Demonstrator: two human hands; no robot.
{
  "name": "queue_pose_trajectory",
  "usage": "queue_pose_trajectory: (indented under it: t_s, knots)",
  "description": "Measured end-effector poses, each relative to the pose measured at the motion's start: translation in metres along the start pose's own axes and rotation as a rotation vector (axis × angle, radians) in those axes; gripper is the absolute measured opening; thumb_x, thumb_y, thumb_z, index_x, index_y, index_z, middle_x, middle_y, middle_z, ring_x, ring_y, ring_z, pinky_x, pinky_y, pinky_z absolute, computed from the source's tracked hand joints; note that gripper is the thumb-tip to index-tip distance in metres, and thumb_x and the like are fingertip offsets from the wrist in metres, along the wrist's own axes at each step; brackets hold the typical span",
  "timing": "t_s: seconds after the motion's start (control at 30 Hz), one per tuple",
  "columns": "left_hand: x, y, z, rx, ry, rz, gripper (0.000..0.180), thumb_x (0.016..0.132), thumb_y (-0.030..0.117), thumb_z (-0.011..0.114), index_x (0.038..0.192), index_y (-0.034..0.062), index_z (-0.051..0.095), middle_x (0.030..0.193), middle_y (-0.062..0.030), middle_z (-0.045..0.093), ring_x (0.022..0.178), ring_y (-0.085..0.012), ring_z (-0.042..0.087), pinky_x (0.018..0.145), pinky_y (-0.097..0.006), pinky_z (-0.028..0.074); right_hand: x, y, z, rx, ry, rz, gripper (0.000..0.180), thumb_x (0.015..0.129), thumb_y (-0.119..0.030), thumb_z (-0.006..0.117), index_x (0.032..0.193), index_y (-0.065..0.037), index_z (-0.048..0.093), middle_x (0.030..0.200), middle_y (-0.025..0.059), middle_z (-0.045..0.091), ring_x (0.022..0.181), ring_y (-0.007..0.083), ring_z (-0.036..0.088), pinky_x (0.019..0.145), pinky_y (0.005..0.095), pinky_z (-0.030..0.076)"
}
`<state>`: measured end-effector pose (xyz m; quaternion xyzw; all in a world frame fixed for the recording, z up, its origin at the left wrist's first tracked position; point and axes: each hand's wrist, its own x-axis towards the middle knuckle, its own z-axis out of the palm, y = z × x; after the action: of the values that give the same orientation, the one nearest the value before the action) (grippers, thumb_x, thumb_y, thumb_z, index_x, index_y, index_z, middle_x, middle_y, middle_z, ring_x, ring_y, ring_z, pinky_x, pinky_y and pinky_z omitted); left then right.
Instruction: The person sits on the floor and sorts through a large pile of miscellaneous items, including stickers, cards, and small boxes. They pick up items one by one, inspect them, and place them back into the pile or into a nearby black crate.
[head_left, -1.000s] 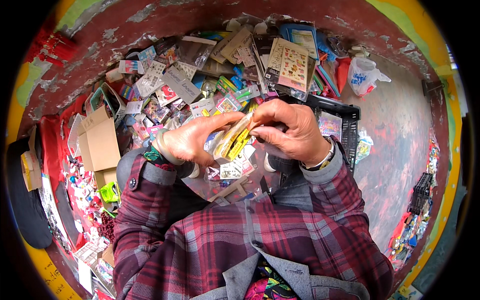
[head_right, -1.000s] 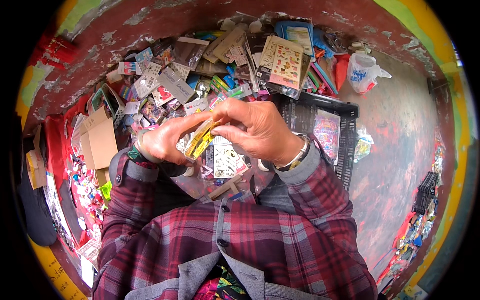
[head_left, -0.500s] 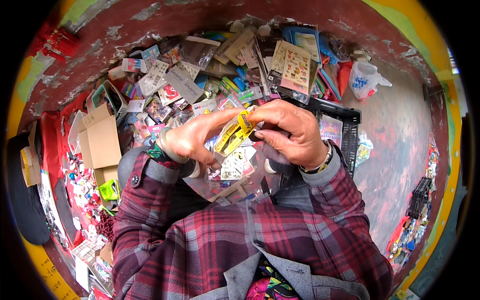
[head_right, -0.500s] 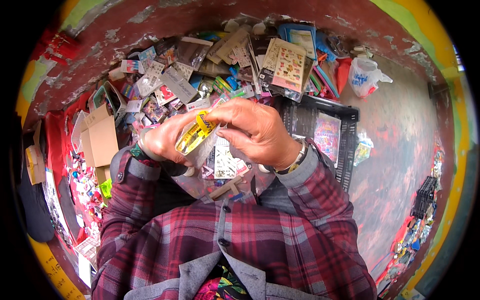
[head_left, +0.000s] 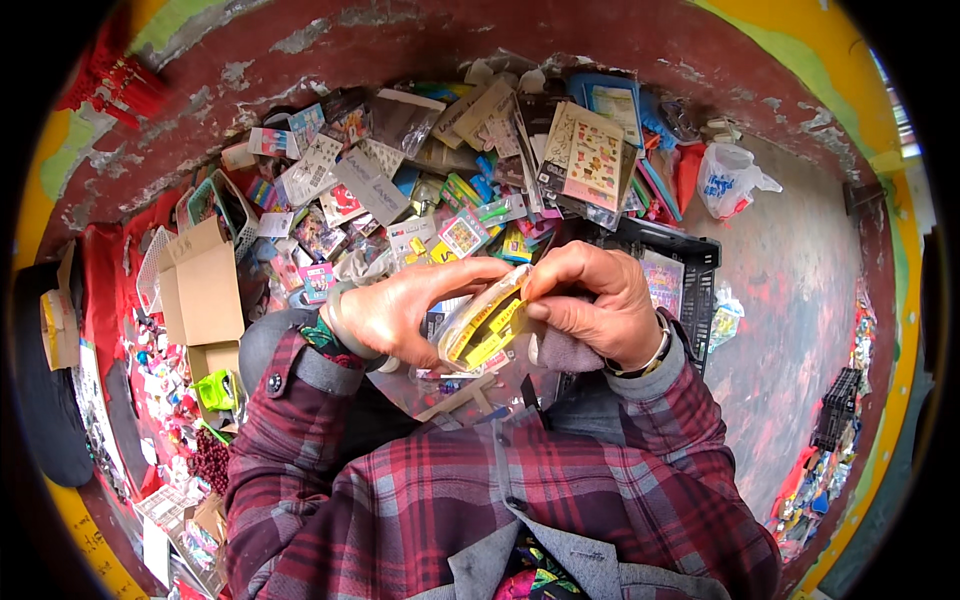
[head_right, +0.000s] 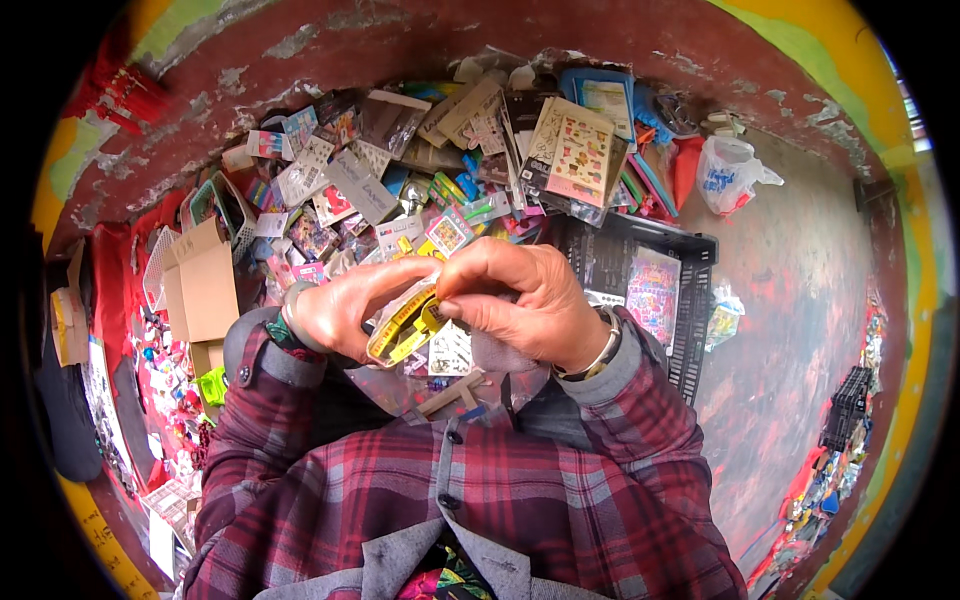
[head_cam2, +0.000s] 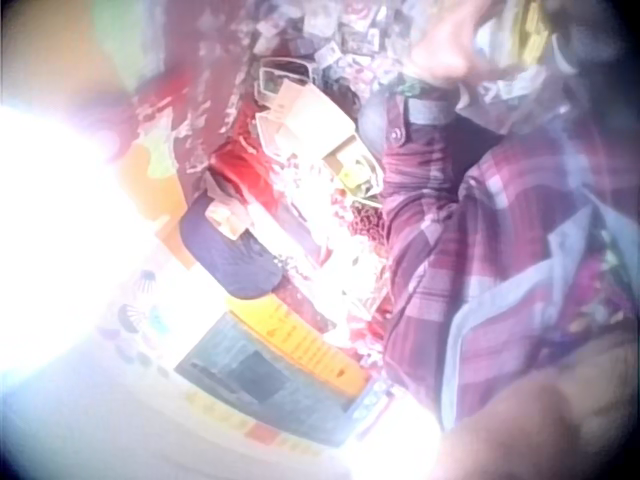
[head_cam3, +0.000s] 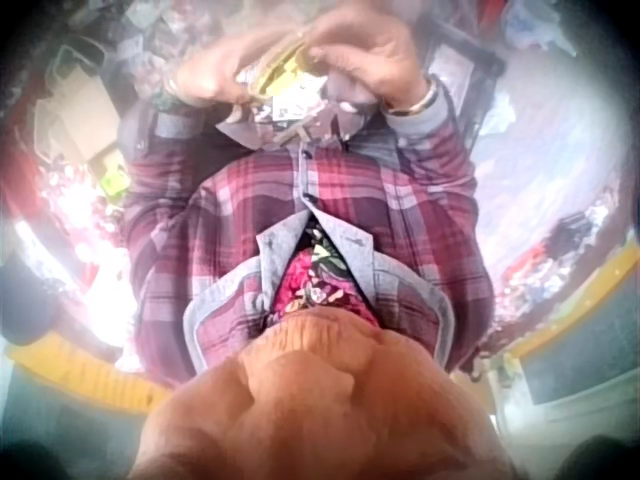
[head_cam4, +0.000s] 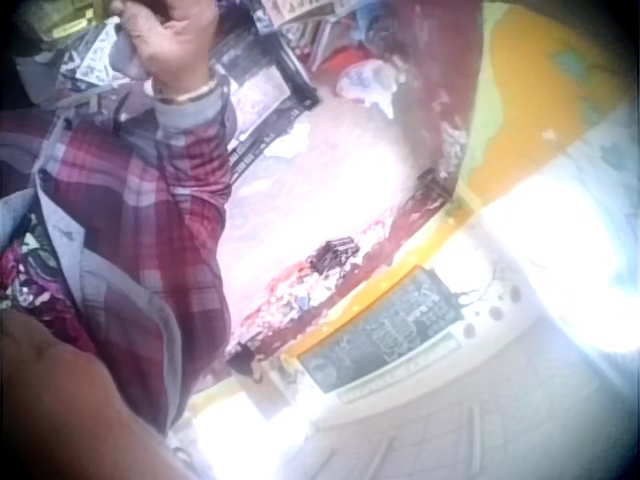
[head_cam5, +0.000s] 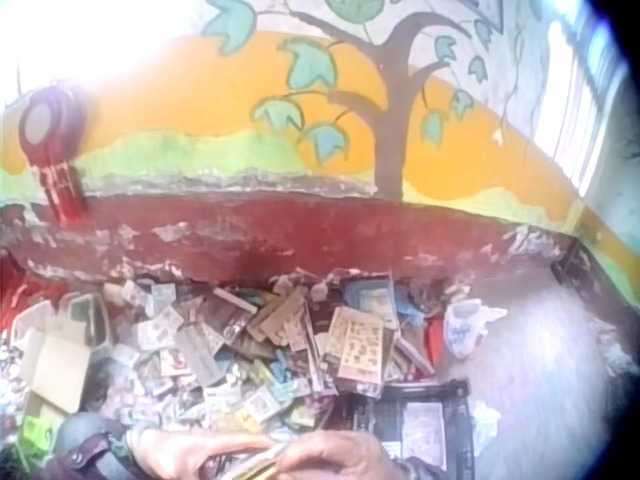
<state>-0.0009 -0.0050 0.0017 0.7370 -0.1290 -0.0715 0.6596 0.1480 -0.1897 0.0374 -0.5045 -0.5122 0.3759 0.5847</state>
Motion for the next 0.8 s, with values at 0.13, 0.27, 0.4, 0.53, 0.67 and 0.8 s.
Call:
queue_pose_trajectory:
  t_s: [0.13, 0.27, 0.4, 0.53, 0.67, 0.8]
  knots:
    - [0.0, -0.003, 0.001, 0.066, 0.03, 0.022, 0.089, 0.054, 0.007, 0.073, 0.133, 0.0008, 0.033, 0.119, -0.0136, 0.052, 0.112, -0.0237, 0.05, 0.096, -0.034, 0.037, 0.0, -0.001, 0.002, 0.082, 0.032, 0.101, 0.014, 0.079, 0.003, 0.063, 0.092, 0.0, 0.062, 0.083, 0.0045, 0.062, 0.078, 0.0096, 0.059, 0.07, 0.0225, 0.046]
    - [0.001, -0.002, 0.003, 0.163, 0.052, 0.012, 0.086, 0.056, 0.008, 0.074, 0.132, 0.0017, 0.035, 0.116, -0.0144, 0.054, 0.109, -0.0255, 0.052, 0.094, -0.035, 0.04, 0.003, -0.005, -0.005, -0.155, -0.072, 0.033, 0.014, 0.076, 0.002, 0.06, 0.089, 0.001, 0.063, 0.078, 0.0068, 0.062, 0.074, 0.0132, 0.06, 0.067, 0.0241, 0.046]
    - [0.001, -0.005, 0.006, 0.227, 0.071, 0.027, 0.085, 0.057, 0.008, 0.075, 0.132, 0.0026, 0.035, 0.115, -0.0153, 0.054, 0.108, -0.0268, 0.053, 0.092, -0.036, 0.041, 0.001, -0.009, 0.002, -0.281, -0.038, 0.044, 0.013, 0.075, 0.001, 0.059, 0.087, 0.0, 0.063, 0.076, 0.0088, 0.061, 0.07, 0.0167, 0.06, 0.064, 0.0258, 0.045]
    - [0.003, 0.0, 0.009, 0.234, 0.08, -0.002, 0.084, 0.057, 0.008, 0.075, 0.132, 0.0034, 0.036, 0.114, -0.015, 0.054, 0.108, -0.0264, 0.054, 0.092, -0.036, 0.041, 0.002, -0.016, 0.001, -0.32, -0.071, 0.124, 0.011, 0.075, 0.0, 0.059, 0.086, -0.001, 0.061, 0.074, 0.0096, 0.059, 0.069, 0.0197, 0.059, 0.063, 0.0284, 0.045]
    - [0.004, -0.001, 0.007, 0.209, 0.081, -0.034, 0.084, 0.058, 0.013, 0.077, 0.13, -0.0025, 0.037, 0.123, -0.0183, 0.05, 0.116, -0.0288, 0.049, 0.098, -0.037, 0.037, -0.001, -0.012, 0.0, -0.433, -0.119, 0.01, 0.015, 0.073, 0.001, 0.059, 0.088, -0.002, 0.061, 0.079, 0.0095, 0.057, 0.072, 0.0214, 0.057, 0.064, 0.0296, 0.046]
    - [0.001, 0.002, 0.006, 0.16, 0.067, -0.098, 0.089, 0.054, 0.01, 0.076, 0.132, -0.0025, 0.035, 0.124, -0.0177, 0.049, 0.116, -0.0275, 0.048, 0.099, -0.036, 0.035, -0.001, -0.011, 0.001, -0.445, -0.135, -0.088, 0.021, 0.073, 0.002, 0.062, 0.094, -0.002, 0.063, 0.088, 0.0095, 0.056, 0.075, 0.0193, 0.056, 0.064, 0.028, 0.045]
